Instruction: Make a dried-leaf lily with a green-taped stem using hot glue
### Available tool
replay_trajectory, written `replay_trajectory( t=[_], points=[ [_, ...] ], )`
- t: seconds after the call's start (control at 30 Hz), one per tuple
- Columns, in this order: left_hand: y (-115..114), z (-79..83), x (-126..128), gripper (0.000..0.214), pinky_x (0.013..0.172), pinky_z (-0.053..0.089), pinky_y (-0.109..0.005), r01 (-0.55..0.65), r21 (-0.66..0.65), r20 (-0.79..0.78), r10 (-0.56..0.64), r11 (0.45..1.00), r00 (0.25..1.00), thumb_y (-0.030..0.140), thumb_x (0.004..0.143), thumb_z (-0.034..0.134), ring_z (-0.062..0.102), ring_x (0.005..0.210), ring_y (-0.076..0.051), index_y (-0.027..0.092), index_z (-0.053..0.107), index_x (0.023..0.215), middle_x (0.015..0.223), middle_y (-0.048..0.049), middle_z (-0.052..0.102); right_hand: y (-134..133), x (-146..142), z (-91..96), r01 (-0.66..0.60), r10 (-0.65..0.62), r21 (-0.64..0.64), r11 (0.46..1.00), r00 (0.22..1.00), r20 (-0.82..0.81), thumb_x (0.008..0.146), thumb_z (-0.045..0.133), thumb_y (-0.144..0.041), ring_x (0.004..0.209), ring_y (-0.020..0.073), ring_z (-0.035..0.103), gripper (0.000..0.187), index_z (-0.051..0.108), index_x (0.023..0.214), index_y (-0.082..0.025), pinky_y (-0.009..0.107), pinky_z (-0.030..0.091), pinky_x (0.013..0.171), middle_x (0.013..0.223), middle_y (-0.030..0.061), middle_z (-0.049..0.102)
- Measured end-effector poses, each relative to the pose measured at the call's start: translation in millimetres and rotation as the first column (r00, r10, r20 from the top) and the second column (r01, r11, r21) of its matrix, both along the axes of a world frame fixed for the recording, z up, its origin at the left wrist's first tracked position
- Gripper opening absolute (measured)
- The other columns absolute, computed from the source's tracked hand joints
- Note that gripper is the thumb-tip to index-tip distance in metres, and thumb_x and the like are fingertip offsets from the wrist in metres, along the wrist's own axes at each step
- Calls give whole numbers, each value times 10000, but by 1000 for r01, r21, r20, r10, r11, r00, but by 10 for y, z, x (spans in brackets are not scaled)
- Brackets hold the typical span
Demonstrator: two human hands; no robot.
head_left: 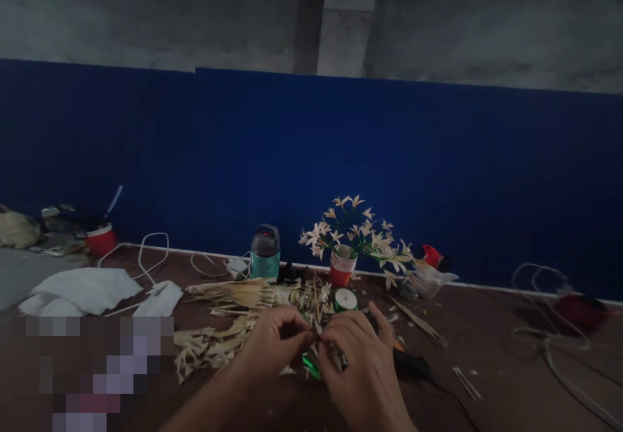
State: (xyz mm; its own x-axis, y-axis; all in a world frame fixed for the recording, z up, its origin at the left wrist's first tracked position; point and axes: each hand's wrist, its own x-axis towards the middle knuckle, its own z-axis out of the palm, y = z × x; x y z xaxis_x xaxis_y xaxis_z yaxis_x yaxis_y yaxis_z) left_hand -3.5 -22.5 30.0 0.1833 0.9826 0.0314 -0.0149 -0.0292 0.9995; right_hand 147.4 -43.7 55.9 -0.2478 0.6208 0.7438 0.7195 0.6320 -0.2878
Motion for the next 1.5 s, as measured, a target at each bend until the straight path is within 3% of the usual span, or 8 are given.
replay_trajectory(
  t=[0.23,0.4,0.53,0.7,0.97,1.07,1.23,1.5],
  points=[
    [6,29,-26,236,436,407,-197,-6,92,133,-6,996,991,312,575,737,501,462,-67,120,668,694,624,22,516,25,-28,-9,-6,13,90,996,997,-76,705,546,-141,649,135,596,141,551,591,-224,400,142,1003,603,-58,632],
    [1,72,-68,235,445,425,-203,23,186,66,-36,982,997,358,615,713,494,494,-82,133,682,671,625,11,496,49,27,-55,-138,114,-149,979,981,-157,712,566,-156,682,153,590,110,587,625,-220,441,188,981,671,-28,645],
    [-11,134,-124,196,497,427,-207,64,294,-48,-52,954,998,334,655,684,513,571,-110,139,669,644,631,-14,529,102,62,-52,-352,132,-509,786,899,-417,698,597,-239,688,176,579,116,596,595,-184,330,415,750,680,19,625],
    [-18,170,-149,83,578,405,-235,82,408,-149,-23,909,989,230,666,649,516,611,-120,149,666,656,637,-15,557,167,64,-58,-503,60,-667,550,821,-568,657,641,-287,554,133,515,149,601,585,-163,246,397,561,551,-15,553],
    [29,126,-175,116,561,385,-230,116,435,-214,-22,893,977,255,689,631,502,597,-119,147,648,650,629,-11,552,104,43,-41,-283,182,-387,877,943,-278,696,597,-161,755,185,577,82,601,627,-204,422,268,955,707,9,637],
    [14,142,-188,88,598,393,-235,131,499,-257,3,857,966,222,712,609,507,623,-119,153,648,673,644,-10,556,116,57,-30,-320,182,-449,834,928,-324,693,597,-176,739,186,578,82,606,615,-196,374,368,863,697,15,626],
    [-27,161,-179,49,562,397,-221,161,457,-288,-26,875,957,123,660,593,508,593,-109,154,632,660,641,1,555,168,82,-21,-443,145,-658,609,878,-457,684,610,-196,659,156,567,73,630,620,-166,258,429,638,659,10,614],
    [-59,114,-100,49,535,416,-215,61,269,-182,-11,961,983,109,636,568,521,555,-93,156,579,639,678,12,586,163,65,-90,-261,180,-435,862,959,-219,690,627,-163,760,179,588,82,622,626,-215,477,154,1020,725,1,655]
  ],
)
